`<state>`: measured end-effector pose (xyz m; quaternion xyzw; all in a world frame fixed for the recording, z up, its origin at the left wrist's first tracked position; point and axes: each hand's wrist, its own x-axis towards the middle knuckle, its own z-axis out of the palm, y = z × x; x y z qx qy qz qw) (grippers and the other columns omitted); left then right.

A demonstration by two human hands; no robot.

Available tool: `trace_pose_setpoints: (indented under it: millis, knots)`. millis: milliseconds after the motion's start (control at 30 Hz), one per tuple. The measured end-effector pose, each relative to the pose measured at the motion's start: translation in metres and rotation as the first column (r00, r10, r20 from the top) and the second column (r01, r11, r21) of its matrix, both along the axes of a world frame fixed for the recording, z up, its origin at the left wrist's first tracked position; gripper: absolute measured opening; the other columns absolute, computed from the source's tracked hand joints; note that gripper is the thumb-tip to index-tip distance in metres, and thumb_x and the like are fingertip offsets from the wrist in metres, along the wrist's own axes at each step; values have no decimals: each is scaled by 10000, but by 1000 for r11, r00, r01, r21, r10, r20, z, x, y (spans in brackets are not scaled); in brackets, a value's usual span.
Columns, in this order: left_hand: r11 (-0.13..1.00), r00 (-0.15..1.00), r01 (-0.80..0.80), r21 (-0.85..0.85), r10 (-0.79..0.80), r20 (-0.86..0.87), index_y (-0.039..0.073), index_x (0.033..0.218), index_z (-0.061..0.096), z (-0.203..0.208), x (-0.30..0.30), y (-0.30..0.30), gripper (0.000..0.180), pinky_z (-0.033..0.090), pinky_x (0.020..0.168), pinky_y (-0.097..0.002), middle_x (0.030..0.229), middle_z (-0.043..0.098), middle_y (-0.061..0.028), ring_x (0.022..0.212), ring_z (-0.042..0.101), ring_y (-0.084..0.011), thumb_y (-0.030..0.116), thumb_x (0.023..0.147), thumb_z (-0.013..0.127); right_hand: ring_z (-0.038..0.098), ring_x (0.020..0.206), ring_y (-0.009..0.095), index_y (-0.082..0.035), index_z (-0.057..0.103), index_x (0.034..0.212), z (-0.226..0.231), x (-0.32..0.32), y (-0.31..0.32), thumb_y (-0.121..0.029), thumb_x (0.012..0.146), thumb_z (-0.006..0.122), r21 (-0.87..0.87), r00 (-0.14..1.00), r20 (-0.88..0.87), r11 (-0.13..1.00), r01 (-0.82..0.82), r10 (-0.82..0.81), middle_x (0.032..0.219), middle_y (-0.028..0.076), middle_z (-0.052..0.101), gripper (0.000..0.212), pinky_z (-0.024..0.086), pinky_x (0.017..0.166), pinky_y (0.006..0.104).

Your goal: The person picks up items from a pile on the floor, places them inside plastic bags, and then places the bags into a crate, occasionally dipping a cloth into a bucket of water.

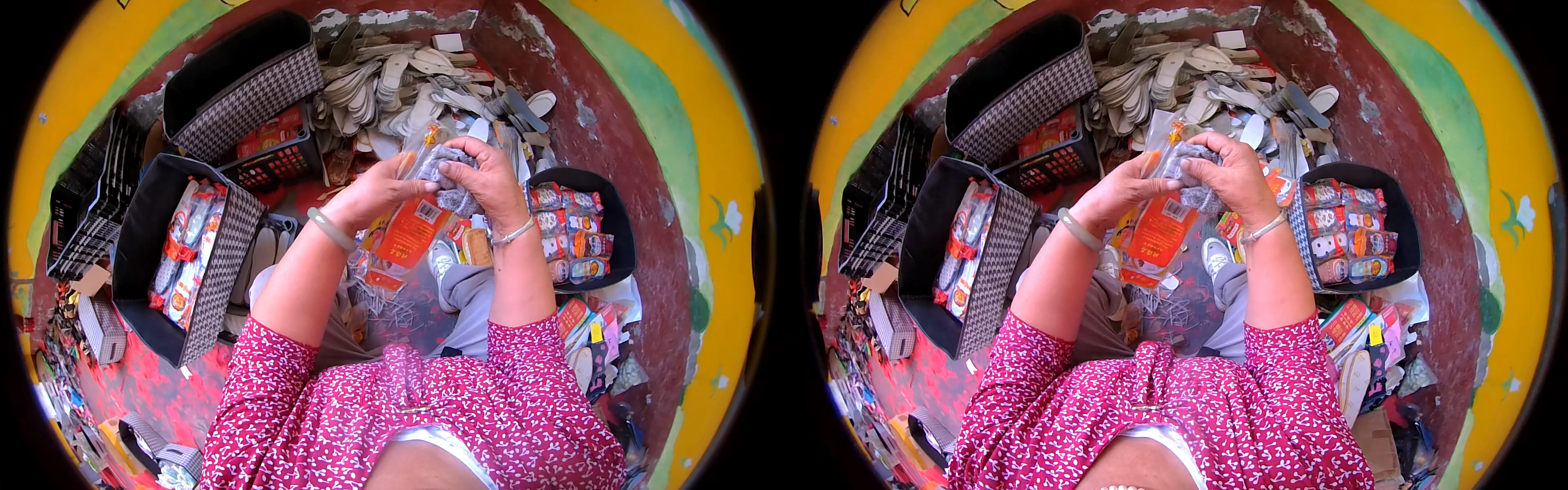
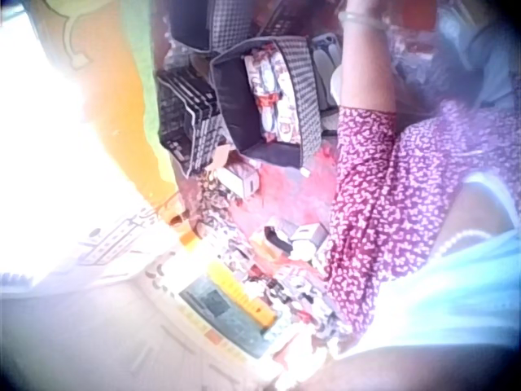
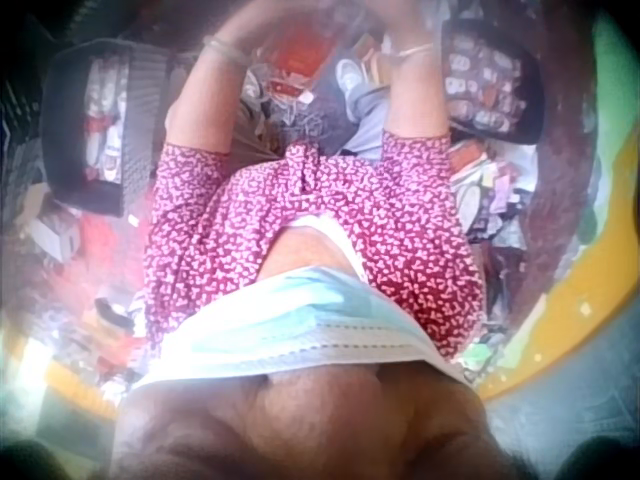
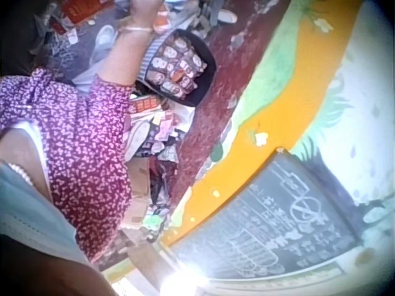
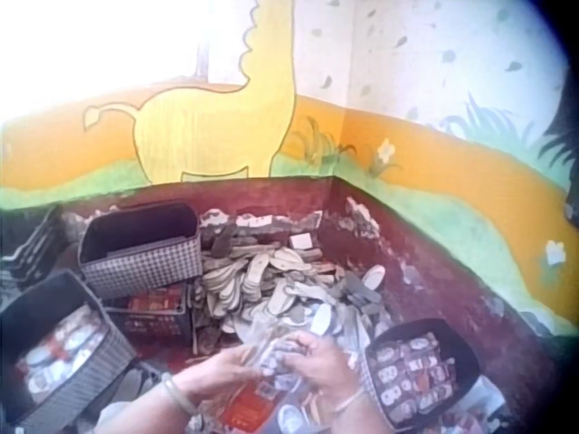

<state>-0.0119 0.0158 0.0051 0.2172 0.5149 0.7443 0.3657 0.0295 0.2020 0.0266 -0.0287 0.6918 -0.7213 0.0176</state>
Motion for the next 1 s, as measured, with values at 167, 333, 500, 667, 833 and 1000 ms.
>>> trace_pose_setpoints:
  millis: [167, 333, 500, 667, 833, 1000]
  knots:
    - [978, 995, 19, -207, -40, -96, -6, 1096, 557, -8, -6, -3, 275, 457, 822, -271, 964, 613, -22, 895, 566, -100, 127, 863, 616, 580, 736, 69, 26, 591, 1024, -7, -3, -4, -103, 810, 675, 65, 994, -108, 997, 42, -35, 856, 24, 622, 264, 490, 646, 214]
    - [995, 996, -73, -67, 76, 44, -14, 1103, 566, -9, -4, -5, 260, 466, 811, -266, 973, 622, -36, 891, 575, -109, 125, 883, 587, 593, 738, 79, 46, 588, 1033, -1, -5, 2, -97, 804, 679, -68, 997, 66, 997, -41, 45, 867, 40, 630, 284, 492, 645, 216]
    - [987, 990, -134, -85, 138, 40, -13, 1111, 561, -10, -5, -3, 256, 492, 777, -284, 963, 630, -56, 857, 606, -135, 114, 890, 571, 615, 733, 99, 45, 586, 1043, 2, -2, 2, -77, 798, 677, -114, 990, 139, 993, -19, 35, 873, 61, 638, 288, 508, 645, 228]
    - [971, 957, -239, 2, 235, 170, -8, 1086, 562, 2, -2, -3, 223, 521, 733, -301, 919, 639, -76, 805, 631, -159, 103, 892, 558, 625, 732, 112, 49, 577, 1043, 2, 1, 7, -55, 793, 671, -222, 981, 188, 975, -9, 52, 872, 68, 636, 287, 523, 651, 240]
    - [957, 940, -282, 68, 261, 221, -4, 1077, 563, 3, -1, -4, 214, 528, 720, -300, 900, 643, -80, 784, 639, -164, 103, 892, 557, 621, 733, 103, 50, 573, 1055, 3, 0, 5, -37, 782, 672, -304, 974, 216, 953, -3, 72, 885, 68, 639, 303, 518, 646, 233]
    - [953, 934, -294, 75, 270, 232, -4, 1078, 563, 3, 0, -3, 216, 529, 718, -298, 902, 644, -81, 781, 642, -166, 101, 889, 559, 621, 716, 103, 45, 585, 1038, 0, -2, 4, -23, 766, 671, -245, 981, 193, 969, 15, 33, 870, 66, 645, 293, 512, 637, 229]
